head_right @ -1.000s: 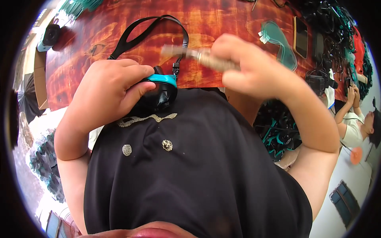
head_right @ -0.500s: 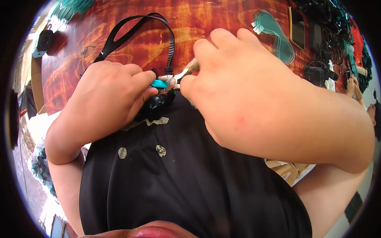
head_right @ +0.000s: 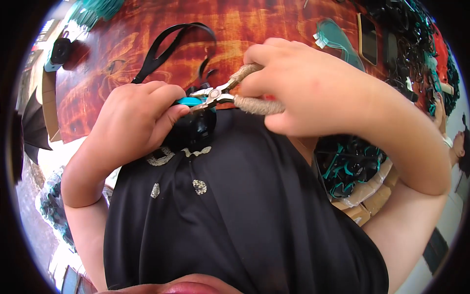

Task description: Assembling and adjusting diving masks using pliers.

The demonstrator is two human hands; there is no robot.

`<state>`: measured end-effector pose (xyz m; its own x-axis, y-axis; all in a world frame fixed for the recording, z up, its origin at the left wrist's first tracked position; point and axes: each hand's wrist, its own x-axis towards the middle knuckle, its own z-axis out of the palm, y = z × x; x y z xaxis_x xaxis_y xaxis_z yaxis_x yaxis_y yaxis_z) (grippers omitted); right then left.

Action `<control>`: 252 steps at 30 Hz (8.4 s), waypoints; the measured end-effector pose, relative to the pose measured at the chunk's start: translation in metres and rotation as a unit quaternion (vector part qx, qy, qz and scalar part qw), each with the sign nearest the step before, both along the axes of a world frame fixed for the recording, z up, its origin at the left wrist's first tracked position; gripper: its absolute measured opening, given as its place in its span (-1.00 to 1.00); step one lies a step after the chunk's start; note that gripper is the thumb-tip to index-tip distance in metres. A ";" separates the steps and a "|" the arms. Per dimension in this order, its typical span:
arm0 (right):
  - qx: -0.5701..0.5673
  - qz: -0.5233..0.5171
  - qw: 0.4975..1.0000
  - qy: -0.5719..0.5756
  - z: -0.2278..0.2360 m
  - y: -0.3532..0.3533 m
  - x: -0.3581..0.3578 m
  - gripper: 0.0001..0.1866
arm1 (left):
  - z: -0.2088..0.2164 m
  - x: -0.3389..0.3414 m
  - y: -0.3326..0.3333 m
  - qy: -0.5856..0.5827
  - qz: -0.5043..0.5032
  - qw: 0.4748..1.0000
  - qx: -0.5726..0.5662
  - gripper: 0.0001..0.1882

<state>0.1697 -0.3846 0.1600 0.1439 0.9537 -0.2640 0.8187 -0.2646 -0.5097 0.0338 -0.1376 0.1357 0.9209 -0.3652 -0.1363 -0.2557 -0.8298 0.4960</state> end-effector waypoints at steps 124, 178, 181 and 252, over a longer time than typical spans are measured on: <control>-0.054 -0.318 0.743 0.586 -0.056 0.014 -0.033 -0.73 | -0.056 -0.029 -0.002 0.296 0.435 0.610 -0.593 -0.65; -0.218 -0.108 0.905 0.349 -0.016 0.017 -0.016 -0.19 | -0.047 -0.017 0.025 0.273 0.304 0.799 -0.442 -0.59; -0.155 -0.051 0.938 0.306 -0.036 0.018 -0.018 -0.18 | -0.057 -0.016 0.024 0.302 0.317 0.784 -0.440 -0.56; -0.100 -0.034 0.969 0.225 -0.071 0.033 -0.014 -0.33 | -0.071 -0.017 0.015 0.234 0.413 0.756 -0.452 -0.50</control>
